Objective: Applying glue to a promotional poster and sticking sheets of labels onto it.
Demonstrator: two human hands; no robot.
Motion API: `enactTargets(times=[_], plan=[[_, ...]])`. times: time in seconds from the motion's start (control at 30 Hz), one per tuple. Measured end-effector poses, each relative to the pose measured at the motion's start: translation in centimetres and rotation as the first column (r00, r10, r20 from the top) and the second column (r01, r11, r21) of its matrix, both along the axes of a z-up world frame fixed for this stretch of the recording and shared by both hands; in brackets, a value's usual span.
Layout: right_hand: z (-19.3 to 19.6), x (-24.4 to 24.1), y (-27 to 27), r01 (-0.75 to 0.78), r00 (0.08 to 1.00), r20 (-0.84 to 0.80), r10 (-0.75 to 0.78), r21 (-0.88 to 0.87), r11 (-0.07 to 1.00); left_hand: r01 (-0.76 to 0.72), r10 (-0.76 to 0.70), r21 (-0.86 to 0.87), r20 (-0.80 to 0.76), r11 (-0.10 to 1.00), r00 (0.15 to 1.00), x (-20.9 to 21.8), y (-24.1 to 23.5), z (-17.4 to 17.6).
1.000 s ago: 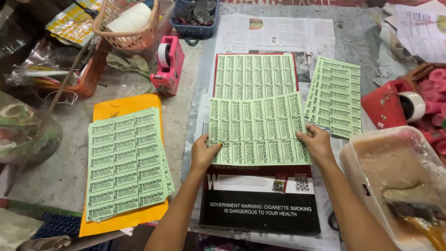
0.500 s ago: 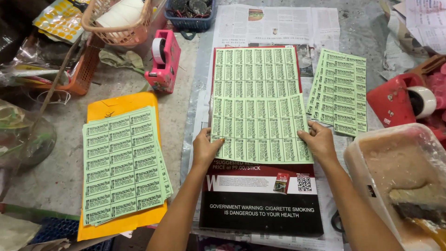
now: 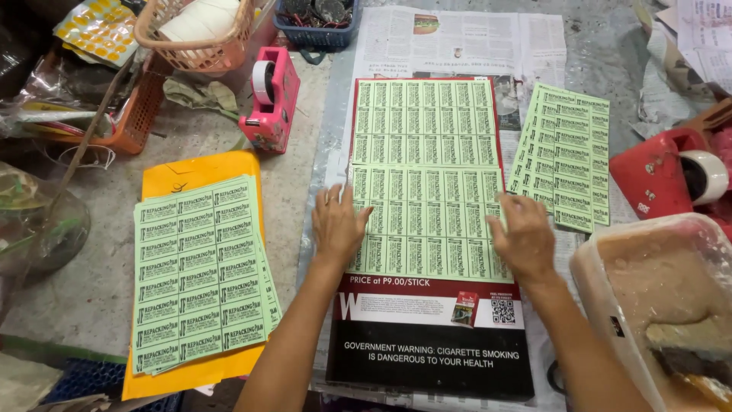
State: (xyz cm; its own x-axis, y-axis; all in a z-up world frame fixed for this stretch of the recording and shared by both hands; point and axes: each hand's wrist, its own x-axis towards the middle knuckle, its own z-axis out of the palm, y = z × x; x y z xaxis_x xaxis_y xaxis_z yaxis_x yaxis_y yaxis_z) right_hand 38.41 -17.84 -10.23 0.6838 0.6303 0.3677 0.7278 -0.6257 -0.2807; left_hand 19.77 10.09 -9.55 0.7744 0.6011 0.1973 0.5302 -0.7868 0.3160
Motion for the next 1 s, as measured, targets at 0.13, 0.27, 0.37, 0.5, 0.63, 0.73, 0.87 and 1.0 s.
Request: enactTargets(times=[0.13, 0.27, 0.37, 0.5, 0.63, 0.73, 0.87, 1.0], plan=[[0.9, -2.8, 2.6, -0.094, 0.996, 0.001, 0.094, -0.003, 0.996, 0.033, -0.031, 0.022, -0.049, 0.999, 0.998, 4.1, 2.2, 0.5], [-2.0, -3.3, 2.6, -0.186, 0.982, -0.026, 0.188, 0.074, 0.980, -0.001, 0.006, 0.027, -0.199, 1.000, 0.980, 7.0, 4.6, -1.7], [-1.4, -3.6, 2.5, -0.154, 0.981, -0.115, 0.154, 0.010, 0.988, -0.033, 0.049, 0.064, -0.254, 0.997, 0.966, 7.4, 5.4, -2.1], [-2.3, -2.9, 2.8, -0.156, 0.976, -0.155, 0.150, -0.028, 0.987, 0.006, -0.001, 0.039, -0.132, 0.999, 0.991, 5.6, 3.9, 1.5], [-2.1, -2.3, 4.3, -0.143, 0.978, -0.166, 0.129, -0.078, 0.987, 0.166, -0.147, 0.107, -0.163, 0.980, 0.976, 4.7, 0.2, -0.2], [-3.7, -1.5, 4.6, -0.156, 0.982, -0.128, 0.137, -0.153, 0.976, 0.289, -0.293, -0.055, -0.232, 0.956, 0.927, 4.3, -1.4, -2.2], [-4.9, -1.8, 4.9, -0.162, 0.976, -0.175, 0.129, -0.186, 0.969, 0.267, -0.279, -0.083, -0.263, 0.960, 0.923, 3.7, -1.6, -3.1], [-5.2, -1.7, 4.9, -0.154, 0.982, -0.139, 0.129, -0.188, 0.970, 0.257, -0.275, -0.107, -0.239, 0.961, 0.931, 3.7, -1.3, -4.0]])
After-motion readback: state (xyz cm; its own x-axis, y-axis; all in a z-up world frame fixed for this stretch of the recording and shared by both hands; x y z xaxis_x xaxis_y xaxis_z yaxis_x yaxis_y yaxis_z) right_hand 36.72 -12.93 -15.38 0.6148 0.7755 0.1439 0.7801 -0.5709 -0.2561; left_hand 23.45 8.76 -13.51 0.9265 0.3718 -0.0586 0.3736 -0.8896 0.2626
